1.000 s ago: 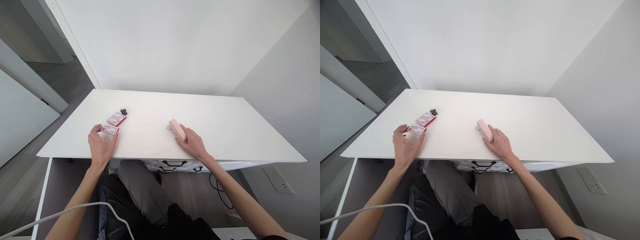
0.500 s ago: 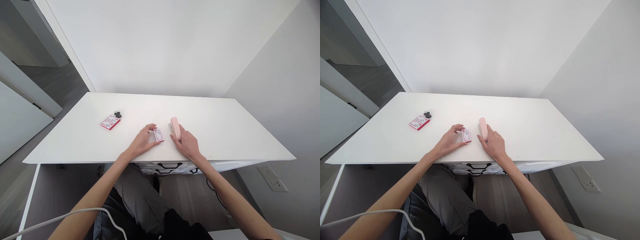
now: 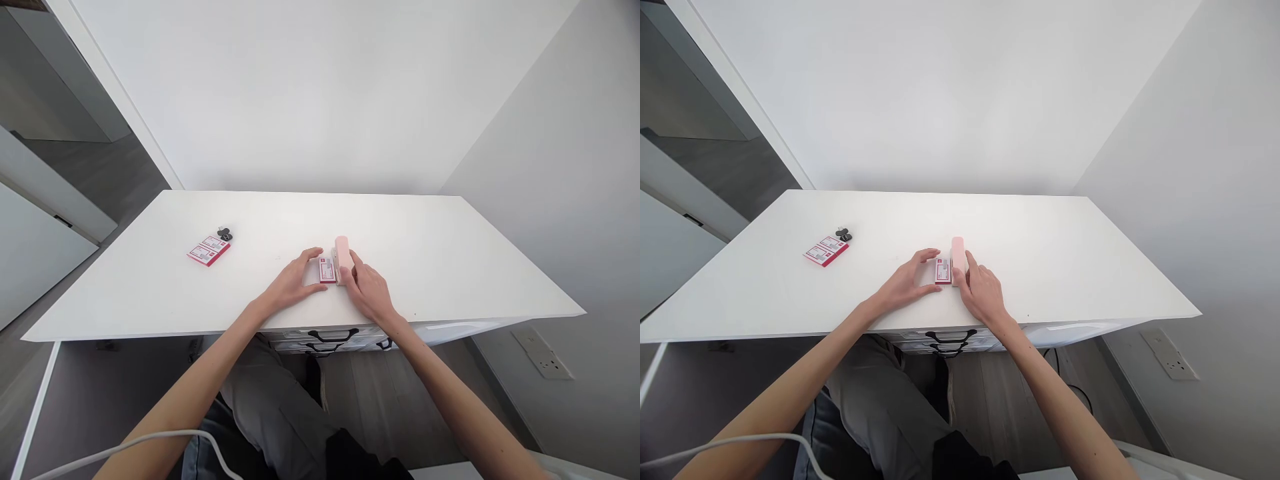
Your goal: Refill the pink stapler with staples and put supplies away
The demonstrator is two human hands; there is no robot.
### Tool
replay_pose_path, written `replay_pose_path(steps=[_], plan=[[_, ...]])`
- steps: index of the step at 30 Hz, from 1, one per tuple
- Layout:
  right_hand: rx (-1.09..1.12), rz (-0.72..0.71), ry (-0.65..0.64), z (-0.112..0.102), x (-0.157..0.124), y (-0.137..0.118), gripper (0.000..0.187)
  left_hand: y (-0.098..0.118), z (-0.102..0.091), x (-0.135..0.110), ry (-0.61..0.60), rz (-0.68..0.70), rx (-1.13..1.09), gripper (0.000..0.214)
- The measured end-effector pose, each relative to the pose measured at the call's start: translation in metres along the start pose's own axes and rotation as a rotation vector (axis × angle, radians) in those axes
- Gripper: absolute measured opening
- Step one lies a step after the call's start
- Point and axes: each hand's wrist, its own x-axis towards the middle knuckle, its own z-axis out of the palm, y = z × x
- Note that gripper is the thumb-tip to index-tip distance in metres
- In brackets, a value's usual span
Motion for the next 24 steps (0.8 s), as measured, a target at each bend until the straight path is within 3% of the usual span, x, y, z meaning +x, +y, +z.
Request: replay_pose_path(steps=[2, 5, 7, 9, 11, 14, 17, 21, 24], plan=[[0.066, 0.059, 0.005, -0.001, -0.001, 0.001, 0.074, -0.006, -0.011, -0.010, 0.062, 0.000, 0.088, 0.079], [0.154, 0.126, 0.015, -0.004, -0.002, 0.001, 0.074, -0.021, -0.041, -0.033, 0.295, -0.031, 0.297, 0.061], [0.197, 0.152, 0.021, -0.005, -0.003, 0.000, 0.074, -0.033, -0.065, -0.051, 0.474, -0.142, 0.455, 0.054], [0.228, 0.170, 0.027, -0.006, -0.003, 0.000, 0.074, -0.044, -0.088, -0.067, 0.614, -0.319, 0.573, 0.060], [0.248, 0.182, 0.032, -0.007, -0.004, 0.000, 0.074, -0.055, -0.107, -0.080, 0.676, -0.486, 0.618, 0.074], [0.271, 0.187, 0.037, -0.007, -0.005, 0.000, 0.074, -0.066, -0.125, -0.094, 0.662, -0.643, 0.590, 0.087], [0.293, 0.189, 0.045, -0.007, -0.006, 0.000, 0.075, -0.066, -0.128, -0.104, 0.646, -0.649, 0.568, 0.082], [0.302, 0.192, 0.052, -0.008, -0.005, 0.000, 0.074, -0.038, -0.108, -0.100, 0.726, -0.430, 0.542, 0.073], [0.290, 0.183, 0.042, -0.008, -0.004, -0.001, 0.073, -0.009, -0.080, -0.077, 0.544, -0.239, 0.320, 0.067]])
